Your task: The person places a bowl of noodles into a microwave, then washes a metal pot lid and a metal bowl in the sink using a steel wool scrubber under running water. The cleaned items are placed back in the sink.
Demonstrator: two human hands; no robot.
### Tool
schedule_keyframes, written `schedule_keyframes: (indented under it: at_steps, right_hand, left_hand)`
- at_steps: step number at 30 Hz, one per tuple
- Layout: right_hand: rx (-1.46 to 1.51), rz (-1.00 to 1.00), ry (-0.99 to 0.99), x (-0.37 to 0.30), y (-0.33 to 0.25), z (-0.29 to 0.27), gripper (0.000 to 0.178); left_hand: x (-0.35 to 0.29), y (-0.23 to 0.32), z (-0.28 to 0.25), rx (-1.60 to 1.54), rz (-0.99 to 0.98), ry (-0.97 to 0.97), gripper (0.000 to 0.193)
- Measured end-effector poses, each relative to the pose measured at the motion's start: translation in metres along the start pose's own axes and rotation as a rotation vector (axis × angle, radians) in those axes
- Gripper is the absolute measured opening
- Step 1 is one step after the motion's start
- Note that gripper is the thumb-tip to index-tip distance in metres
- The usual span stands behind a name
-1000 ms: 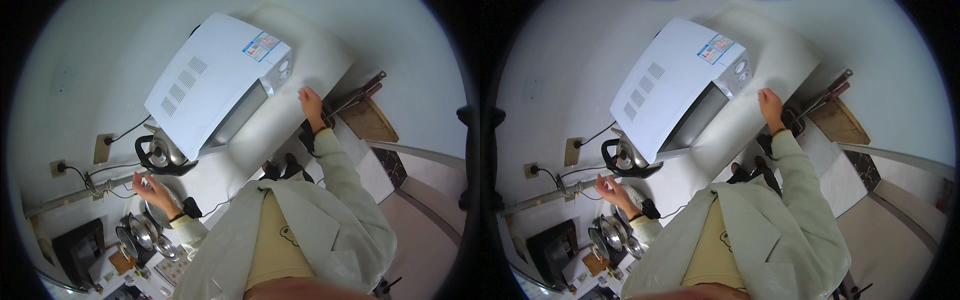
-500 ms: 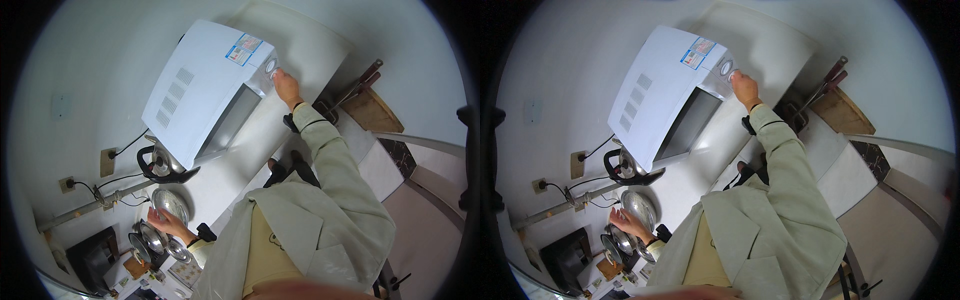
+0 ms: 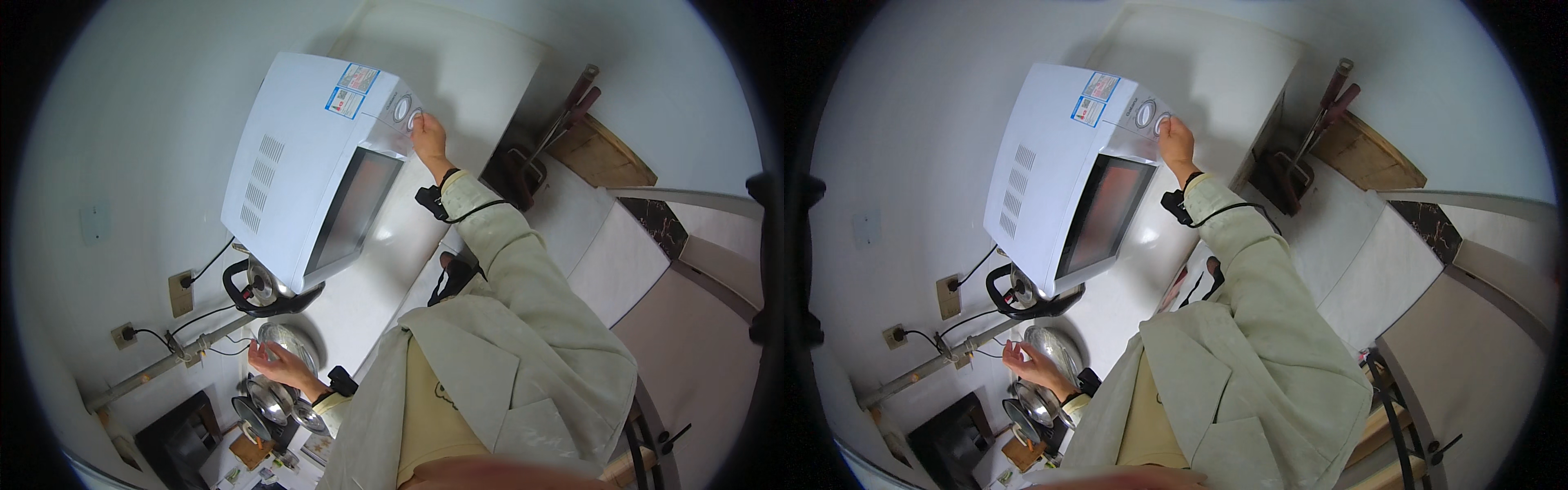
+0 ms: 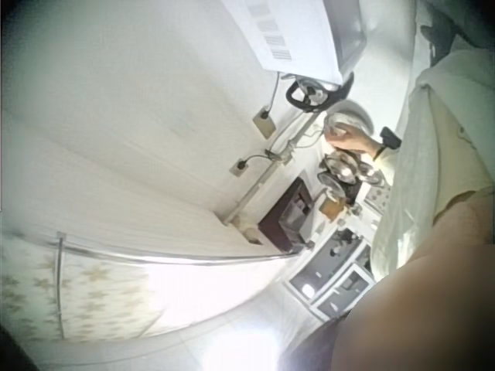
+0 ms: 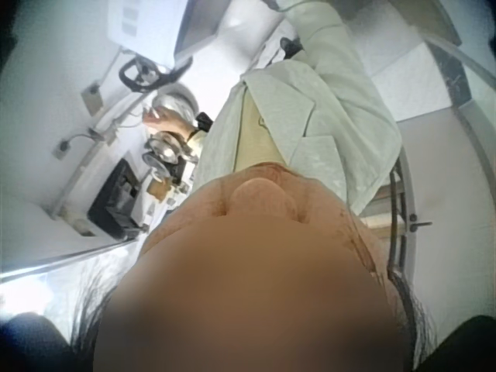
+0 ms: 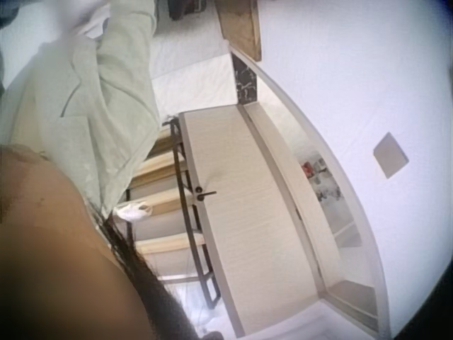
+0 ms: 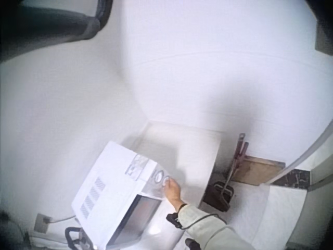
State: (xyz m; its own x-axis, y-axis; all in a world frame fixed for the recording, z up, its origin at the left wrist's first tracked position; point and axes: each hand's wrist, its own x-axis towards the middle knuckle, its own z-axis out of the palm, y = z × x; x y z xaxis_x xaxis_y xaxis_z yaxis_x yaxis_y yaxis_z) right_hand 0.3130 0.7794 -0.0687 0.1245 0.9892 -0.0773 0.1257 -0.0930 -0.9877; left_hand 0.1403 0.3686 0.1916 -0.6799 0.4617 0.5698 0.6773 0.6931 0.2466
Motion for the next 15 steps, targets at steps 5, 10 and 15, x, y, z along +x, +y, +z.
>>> schedule_keyframes:
  at_steps: [5,10,15]
  right_hand:
    - [0.225,0.378,-0.134,0.002,-0.012,-0.004,0.036]
    - [0.372,0.489,-0.147,0.004,-0.020,-0.007,0.033]
    - [0.509,0.640,-0.192,0.007,-0.020,-0.008,0.029]
  left_hand:
    - [-0.001,0.014,0.000,0.000,0.049,-0.004,0.024]
    - [-0.002,0.022,0.000,-0.028,0.011,-0.030,0.024]
    - [-0.004,0.022,0.001,-0.071,0.039,-0.034,0.024]
